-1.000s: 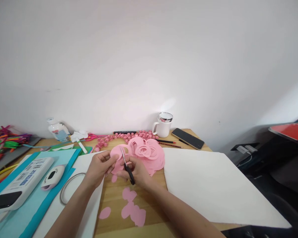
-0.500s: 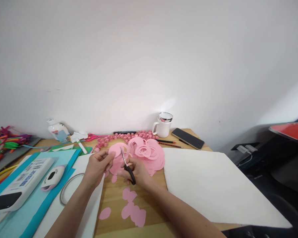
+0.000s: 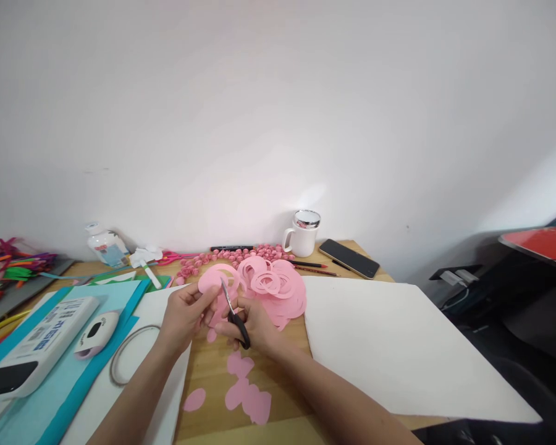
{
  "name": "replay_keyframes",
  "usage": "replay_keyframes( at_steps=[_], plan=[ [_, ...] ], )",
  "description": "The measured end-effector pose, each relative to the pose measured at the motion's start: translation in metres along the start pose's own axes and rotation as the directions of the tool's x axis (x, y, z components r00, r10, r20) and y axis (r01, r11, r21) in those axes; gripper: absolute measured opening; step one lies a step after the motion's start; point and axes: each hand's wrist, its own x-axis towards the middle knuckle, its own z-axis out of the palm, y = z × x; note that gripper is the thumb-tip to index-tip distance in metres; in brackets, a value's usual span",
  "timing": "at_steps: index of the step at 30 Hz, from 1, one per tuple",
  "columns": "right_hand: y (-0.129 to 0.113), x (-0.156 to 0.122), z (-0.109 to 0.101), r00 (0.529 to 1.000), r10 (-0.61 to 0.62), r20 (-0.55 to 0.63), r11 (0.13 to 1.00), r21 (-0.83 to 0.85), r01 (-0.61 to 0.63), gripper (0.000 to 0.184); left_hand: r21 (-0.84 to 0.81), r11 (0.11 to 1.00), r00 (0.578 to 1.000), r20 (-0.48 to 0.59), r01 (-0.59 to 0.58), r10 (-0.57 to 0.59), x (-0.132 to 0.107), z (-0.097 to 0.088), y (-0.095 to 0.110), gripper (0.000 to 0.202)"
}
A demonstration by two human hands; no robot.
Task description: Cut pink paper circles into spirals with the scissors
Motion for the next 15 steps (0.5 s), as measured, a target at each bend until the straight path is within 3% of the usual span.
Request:
replay_keyframes(
  at_steps=[4,9,15],
  plan=[
    [-0.0015,0.0006,-0.0006,1.000,0.001,0.025,1.000,0.015,-0.002,0.033,0.051,0.999,0.999,0.045,0.009,-0.011,-0.0001,-0.0022,0.0049,0.033],
    [-0.0047,0.0030,-0.0030,0.994,-0.097,0.041,0.992,0.081,0.093,0.039,0.117,0.993,0.985,0.164,0.030,-0.049,-0.0005,-0.0044,0.0082,0.029],
    [-0.0088,0.0015,-0.0040,0.998,-0.051,0.030,0.997,0.061,0.049,0.040,0.123,0.991,0.990,0.130,0.045,-0.061,-0.0013,-0.0030,0.0093,0.028]
  ],
)
